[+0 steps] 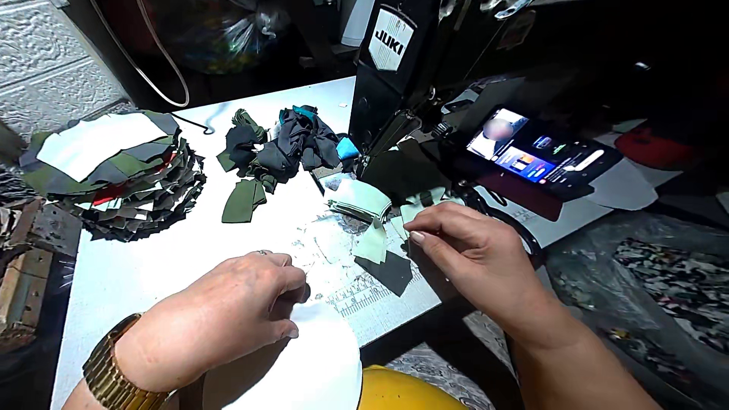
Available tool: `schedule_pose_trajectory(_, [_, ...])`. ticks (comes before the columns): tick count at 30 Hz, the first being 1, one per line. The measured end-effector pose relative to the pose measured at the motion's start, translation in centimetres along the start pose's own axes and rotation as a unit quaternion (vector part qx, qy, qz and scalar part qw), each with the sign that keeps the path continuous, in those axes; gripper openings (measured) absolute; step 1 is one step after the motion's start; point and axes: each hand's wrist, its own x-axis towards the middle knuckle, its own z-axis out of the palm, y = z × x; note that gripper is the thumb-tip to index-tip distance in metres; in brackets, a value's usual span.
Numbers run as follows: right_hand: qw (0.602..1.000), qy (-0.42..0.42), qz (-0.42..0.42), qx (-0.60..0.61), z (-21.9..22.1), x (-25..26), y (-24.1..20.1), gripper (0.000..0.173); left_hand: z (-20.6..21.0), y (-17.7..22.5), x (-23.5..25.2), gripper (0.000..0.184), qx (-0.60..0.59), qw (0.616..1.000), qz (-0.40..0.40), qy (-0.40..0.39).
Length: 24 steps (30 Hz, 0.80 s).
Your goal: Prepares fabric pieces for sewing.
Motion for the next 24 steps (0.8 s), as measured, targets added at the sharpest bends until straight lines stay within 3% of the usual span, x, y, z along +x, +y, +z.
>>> schedule_pose_trajectory(4, [0.999,-0.028,0.011,-0.025,0.5,-0.7,-0.2,0.015,0.1,-0.5,0.3,0.015,-0.007,1.0,0.007,0.021])
schedule_pose_trajectory(8, [0.991,-0.015,0.029,-0.129,2.7,-0.4,-0.6,0.032,0.2,-1.2,0.5,0.013,-0.046,0.997,-0.026,0.049])
schedule_pose_trajectory(10, [0.988,-0.008,0.017,-0.153,3.5,0.1,-0.4,0.032,0.2,-1.3,0.6,0.013,-0.05,0.994,-0.051,0.087])
schedule_pose_trajectory(14, [0.989,-0.003,-0.036,-0.142,4.5,0.9,-0.3,0.016,0.1,-1.9,1.0,0.045,-0.018,0.979,-0.103,0.172])
schedule_pose_trajectory(17, [0.99,0.009,-0.061,-0.127,4.4,0.9,-0.1,0.013,0.0,-2.3,1.2,0.058,-0.001,0.976,-0.083,0.202])
schedule_pose_trajectory(21, [0.991,0.029,-0.038,-0.124,3.3,0.2,-0.7,0.012,0.3,-1.9,1.3,0.03,0.011,0.974,-0.044,0.223])
schedule_pose_trajectory(24, [0.99,-0.042,-0.018,-0.134,2.8,-0.7,-1.2,0.019,0.7,-1.7,1.4,0.019,0.001,0.979,-0.02,0.201])
